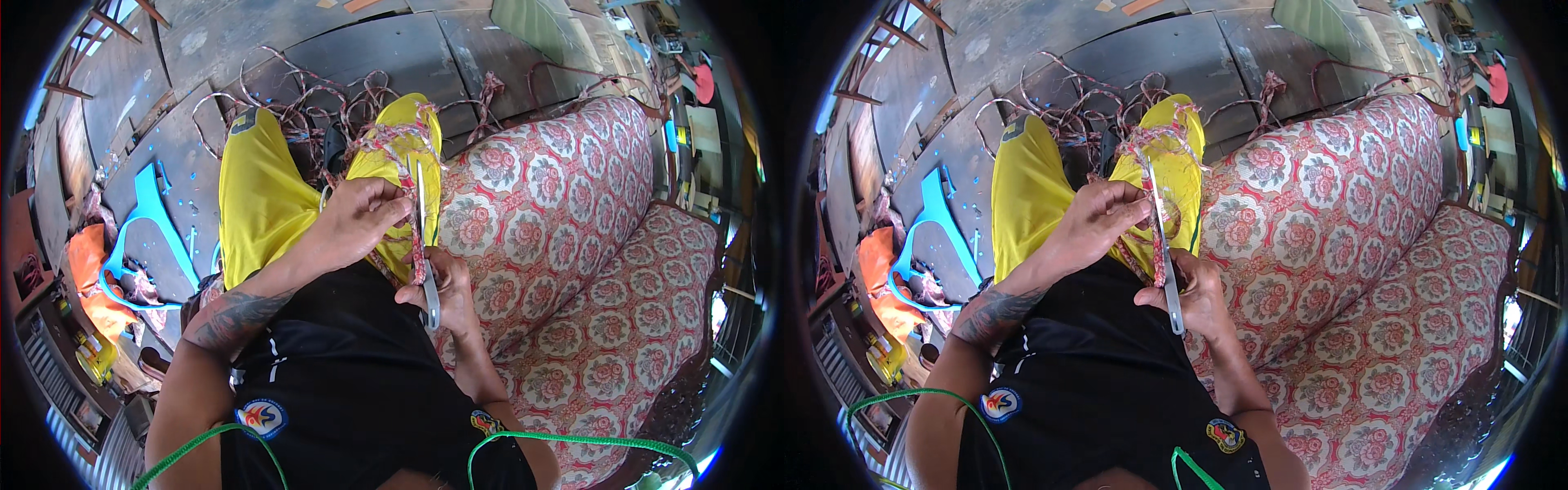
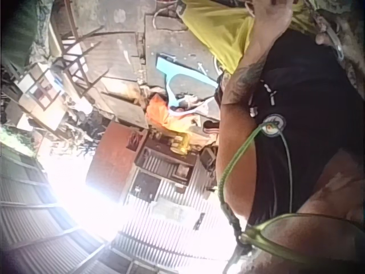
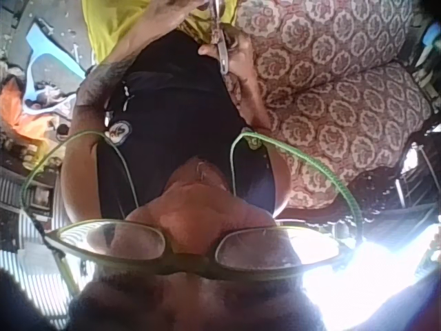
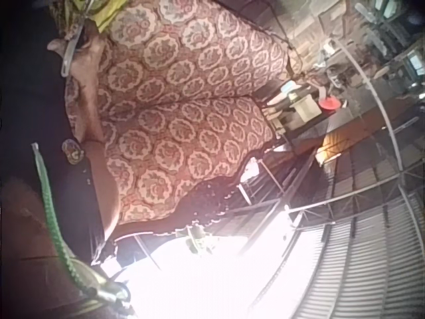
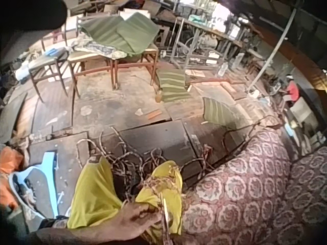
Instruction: Cutting strips of patterned fabric or cording from a roll using scissors.
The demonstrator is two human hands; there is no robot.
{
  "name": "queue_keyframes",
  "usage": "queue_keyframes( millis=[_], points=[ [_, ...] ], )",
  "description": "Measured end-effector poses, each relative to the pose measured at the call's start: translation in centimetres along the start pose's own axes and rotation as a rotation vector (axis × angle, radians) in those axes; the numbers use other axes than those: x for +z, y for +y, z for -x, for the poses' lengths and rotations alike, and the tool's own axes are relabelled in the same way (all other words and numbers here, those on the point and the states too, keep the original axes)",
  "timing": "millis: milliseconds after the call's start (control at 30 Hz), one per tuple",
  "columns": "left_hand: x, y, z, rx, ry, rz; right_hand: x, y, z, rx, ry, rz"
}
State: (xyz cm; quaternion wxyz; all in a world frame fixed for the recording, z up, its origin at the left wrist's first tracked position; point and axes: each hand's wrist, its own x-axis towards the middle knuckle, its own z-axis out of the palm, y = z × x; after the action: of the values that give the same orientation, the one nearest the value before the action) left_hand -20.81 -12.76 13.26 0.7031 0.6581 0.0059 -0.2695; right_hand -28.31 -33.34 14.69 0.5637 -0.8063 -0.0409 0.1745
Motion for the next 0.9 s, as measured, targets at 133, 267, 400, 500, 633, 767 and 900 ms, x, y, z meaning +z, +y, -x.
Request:
queue_keyframes(
  millis=[133, 267, 400, 500, 633, 767, 900],
  points=[
    [0.9, -0.2, 0.3, -0.034, 0.050, -0.049, 0.9, 0.2, -0.3, -0.021, 0.094, 0.062],
    [1.2, -0.3, 0.5, 0.024, 0.101, -0.062, 1.5, 0.2, -0.2, -0.020, 0.141, 0.114],
    [1.1, -0.5, 0.3, -0.016, 0.128, -0.065, 2.0, 0.2, -0.3, -0.029, 0.151, 0.107],
    [0.7, -0.7, 0.2, -0.031, 0.130, -0.076, 2.2, 0.4, -0.3, -0.054, 0.185, 0.124],
    [0.2, -1.0, -0.1, 0.007, 0.072, -0.010, 1.7, 0.2, 0.0, 0.094, 0.126, 0.071],
    [-0.2, -1.1, -0.3, -0.026, 0.058, 0.025, 1.1, -0.1, 0.0, 0.057, 0.115, 0.120],
    [-0.2, -1.1, -0.5, -0.006, 0.038, 0.046, 0.0, 0.4, 0.1, 0.083, 0.029, 0.100]
  ],
)
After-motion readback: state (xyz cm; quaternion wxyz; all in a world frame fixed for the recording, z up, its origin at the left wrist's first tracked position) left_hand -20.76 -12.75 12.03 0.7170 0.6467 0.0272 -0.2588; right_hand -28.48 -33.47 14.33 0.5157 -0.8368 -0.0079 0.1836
